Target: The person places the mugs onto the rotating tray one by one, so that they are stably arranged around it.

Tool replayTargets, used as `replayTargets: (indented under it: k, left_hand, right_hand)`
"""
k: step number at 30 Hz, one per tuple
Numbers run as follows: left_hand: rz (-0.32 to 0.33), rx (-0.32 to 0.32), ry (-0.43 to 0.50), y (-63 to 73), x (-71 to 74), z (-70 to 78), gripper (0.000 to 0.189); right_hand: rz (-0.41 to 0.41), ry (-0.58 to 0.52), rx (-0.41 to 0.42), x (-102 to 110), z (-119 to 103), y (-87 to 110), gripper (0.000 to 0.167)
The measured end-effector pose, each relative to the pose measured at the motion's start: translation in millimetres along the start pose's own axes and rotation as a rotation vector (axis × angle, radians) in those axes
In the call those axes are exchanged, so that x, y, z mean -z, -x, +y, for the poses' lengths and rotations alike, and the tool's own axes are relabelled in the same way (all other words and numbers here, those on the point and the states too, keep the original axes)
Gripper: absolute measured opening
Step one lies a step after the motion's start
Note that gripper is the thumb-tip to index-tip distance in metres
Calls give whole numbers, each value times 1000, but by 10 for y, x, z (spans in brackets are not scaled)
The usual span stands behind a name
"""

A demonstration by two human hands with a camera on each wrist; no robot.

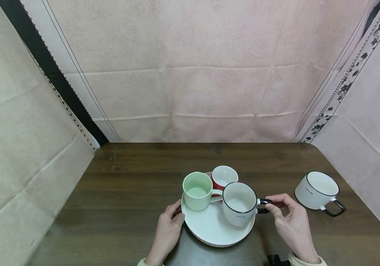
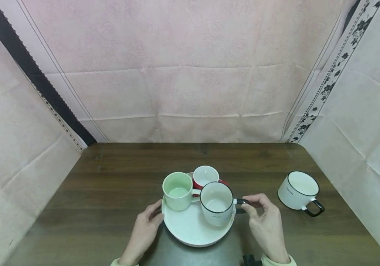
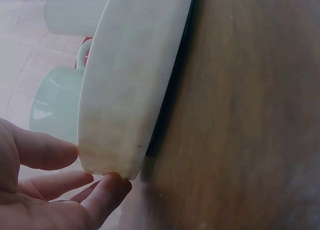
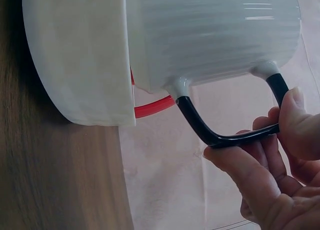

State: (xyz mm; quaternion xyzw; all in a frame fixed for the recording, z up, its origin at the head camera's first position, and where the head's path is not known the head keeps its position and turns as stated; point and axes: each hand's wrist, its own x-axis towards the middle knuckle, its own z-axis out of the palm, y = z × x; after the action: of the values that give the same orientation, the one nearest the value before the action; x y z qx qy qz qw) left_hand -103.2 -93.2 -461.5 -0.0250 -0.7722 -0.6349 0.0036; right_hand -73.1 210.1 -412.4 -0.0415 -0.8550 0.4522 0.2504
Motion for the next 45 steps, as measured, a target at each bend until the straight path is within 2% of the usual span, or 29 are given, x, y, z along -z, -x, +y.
replayTargets:
  k: [6, 13, 19, 30, 45]
  left_hand:
    - [-3, 18, -2, -9, -4, -6, 44]
    - [-8, -8, 12, 5, 1, 2, 43]
    - [-8, -16, 36, 7, 9, 13, 43]
    - [8, -6, -18, -13, -8, 27, 42]
    - [-5, -28, 28, 23, 6, 29, 43]
  right_hand:
    - [-27, -16, 0, 2, 26, 7, 16]
    - [-55, -34, -10, -17, 67, -16, 16]
    - [-105, -81, 8, -26, 120, -56, 15]
    - [-189, -115, 39, -45, 263, -122, 16]
    - [-272, -126, 86, -65, 344, -237, 17]
